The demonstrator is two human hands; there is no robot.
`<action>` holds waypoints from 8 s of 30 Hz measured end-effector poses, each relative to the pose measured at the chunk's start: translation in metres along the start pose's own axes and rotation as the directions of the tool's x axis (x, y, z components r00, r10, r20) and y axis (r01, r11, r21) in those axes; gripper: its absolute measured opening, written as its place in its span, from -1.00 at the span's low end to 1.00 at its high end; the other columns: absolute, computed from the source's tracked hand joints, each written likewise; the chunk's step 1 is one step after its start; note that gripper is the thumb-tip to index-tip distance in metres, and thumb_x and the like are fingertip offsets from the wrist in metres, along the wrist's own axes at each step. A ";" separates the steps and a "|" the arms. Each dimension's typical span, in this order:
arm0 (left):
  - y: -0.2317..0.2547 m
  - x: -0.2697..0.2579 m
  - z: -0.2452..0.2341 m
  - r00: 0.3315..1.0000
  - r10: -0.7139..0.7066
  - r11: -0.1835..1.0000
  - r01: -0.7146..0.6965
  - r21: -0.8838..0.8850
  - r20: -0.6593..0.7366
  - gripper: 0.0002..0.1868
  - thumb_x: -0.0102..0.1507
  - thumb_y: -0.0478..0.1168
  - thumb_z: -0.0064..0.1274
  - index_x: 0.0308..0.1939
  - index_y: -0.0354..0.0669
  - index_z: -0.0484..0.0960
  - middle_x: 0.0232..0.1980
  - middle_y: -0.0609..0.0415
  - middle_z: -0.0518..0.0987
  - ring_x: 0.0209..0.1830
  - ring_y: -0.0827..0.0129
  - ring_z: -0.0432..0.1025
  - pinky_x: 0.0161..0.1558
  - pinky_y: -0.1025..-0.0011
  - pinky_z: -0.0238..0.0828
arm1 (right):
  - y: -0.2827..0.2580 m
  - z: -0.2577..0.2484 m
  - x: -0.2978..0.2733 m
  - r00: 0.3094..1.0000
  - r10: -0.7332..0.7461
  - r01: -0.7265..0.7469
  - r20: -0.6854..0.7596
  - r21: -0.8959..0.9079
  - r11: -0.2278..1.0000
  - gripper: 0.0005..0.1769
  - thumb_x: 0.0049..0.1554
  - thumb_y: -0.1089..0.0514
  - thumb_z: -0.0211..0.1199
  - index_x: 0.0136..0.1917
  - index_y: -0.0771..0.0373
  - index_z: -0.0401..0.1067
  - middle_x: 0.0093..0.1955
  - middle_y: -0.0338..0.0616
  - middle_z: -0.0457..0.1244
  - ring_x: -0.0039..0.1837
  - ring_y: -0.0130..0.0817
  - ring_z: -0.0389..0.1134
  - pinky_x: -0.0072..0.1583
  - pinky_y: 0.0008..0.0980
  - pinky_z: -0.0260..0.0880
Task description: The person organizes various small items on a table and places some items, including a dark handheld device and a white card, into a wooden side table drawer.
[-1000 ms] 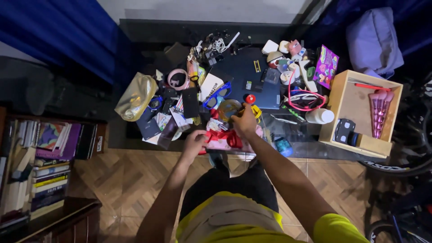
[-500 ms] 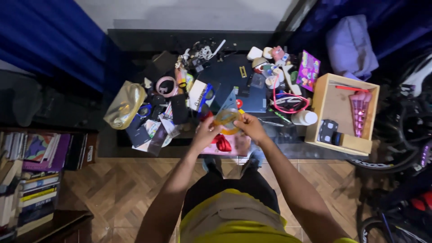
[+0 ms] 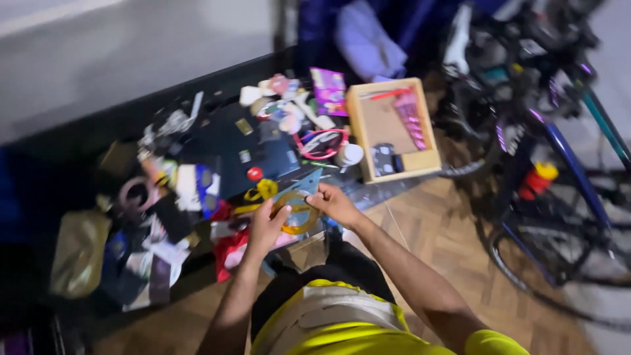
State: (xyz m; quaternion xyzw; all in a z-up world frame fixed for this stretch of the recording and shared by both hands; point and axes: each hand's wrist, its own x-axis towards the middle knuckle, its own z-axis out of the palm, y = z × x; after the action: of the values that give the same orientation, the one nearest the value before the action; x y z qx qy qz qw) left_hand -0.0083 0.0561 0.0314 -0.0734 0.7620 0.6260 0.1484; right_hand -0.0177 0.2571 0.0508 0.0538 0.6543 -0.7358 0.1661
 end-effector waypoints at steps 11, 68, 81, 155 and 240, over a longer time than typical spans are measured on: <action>0.018 0.042 0.117 0.948 0.046 0.994 -0.011 -0.110 0.316 -0.65 0.26 -0.31 0.16 0.13 -0.26 0.58 -0.10 -0.30 0.70 -0.21 0.11 0.64 -0.25 0.31 0.65 | 0.055 -0.183 -0.016 0.897 0.001 0.031 -0.441 0.066 0.997 -0.80 0.27 0.10 0.26 -0.15 0.22 0.44 -0.47 -0.23 0.23 -0.46 -0.47 0.28 -0.39 -0.52 0.30; 0.093 0.058 0.163 0.963 -0.264 0.958 0.268 0.104 -0.049 -0.58 0.21 -0.26 -0.09 0.12 -0.25 0.60 -0.51 -0.05 0.61 -0.42 0.21 0.56 -0.29 0.29 0.44 | 0.012 -0.323 0.177 0.995 0.048 0.068 0.087 -0.951 0.301 -0.54 0.21 0.08 0.23 0.38 -0.17 0.37 0.28 -0.09 0.25 0.31 -0.01 0.38 0.29 -0.04 0.42; 0.092 0.060 0.176 0.951 -0.305 0.947 0.308 0.087 -0.045 -0.55 0.21 -0.20 -0.03 0.16 -0.28 0.59 -0.54 -0.02 0.60 -0.50 0.30 0.51 -0.43 0.43 0.35 | 0.015 -0.306 0.179 0.977 0.127 0.128 0.170 -0.950 0.286 -0.35 0.14 0.04 0.30 0.48 -0.04 0.27 0.35 -0.01 0.14 0.28 0.22 0.37 0.34 0.07 0.40; -0.015 0.009 0.066 0.939 -0.297 0.952 0.276 -0.132 -0.173 -0.71 0.28 -0.27 0.04 0.07 -0.22 0.64 -0.17 -0.18 0.70 -0.31 0.27 0.62 -0.30 0.41 0.63 | 0.055 -0.341 0.205 0.992 0.088 -0.100 -0.089 -0.987 0.128 -0.17 -0.01 -0.13 0.45 0.49 -0.07 0.27 0.40 0.08 0.20 0.47 0.13 0.22 0.46 -0.03 0.24; 0.042 0.100 0.199 0.942 -0.166 0.979 0.193 0.064 -0.290 -0.68 0.20 0.03 0.18 -0.35 -0.16 0.65 -0.46 0.05 0.56 -0.35 0.33 0.47 -0.23 0.33 0.42 | -0.019 -0.291 0.156 0.945 0.311 0.065 0.097 -0.991 0.113 -0.38 0.07 -0.06 0.37 0.34 0.00 0.24 0.25 0.07 0.36 0.33 0.09 0.38 0.35 0.03 0.37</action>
State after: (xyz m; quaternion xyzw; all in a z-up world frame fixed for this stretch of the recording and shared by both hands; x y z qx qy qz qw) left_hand -0.0885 0.2666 0.0042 -0.2245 0.7933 0.5575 0.0976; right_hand -0.2103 0.5176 -0.0177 -0.1200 0.9371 -0.1004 0.3120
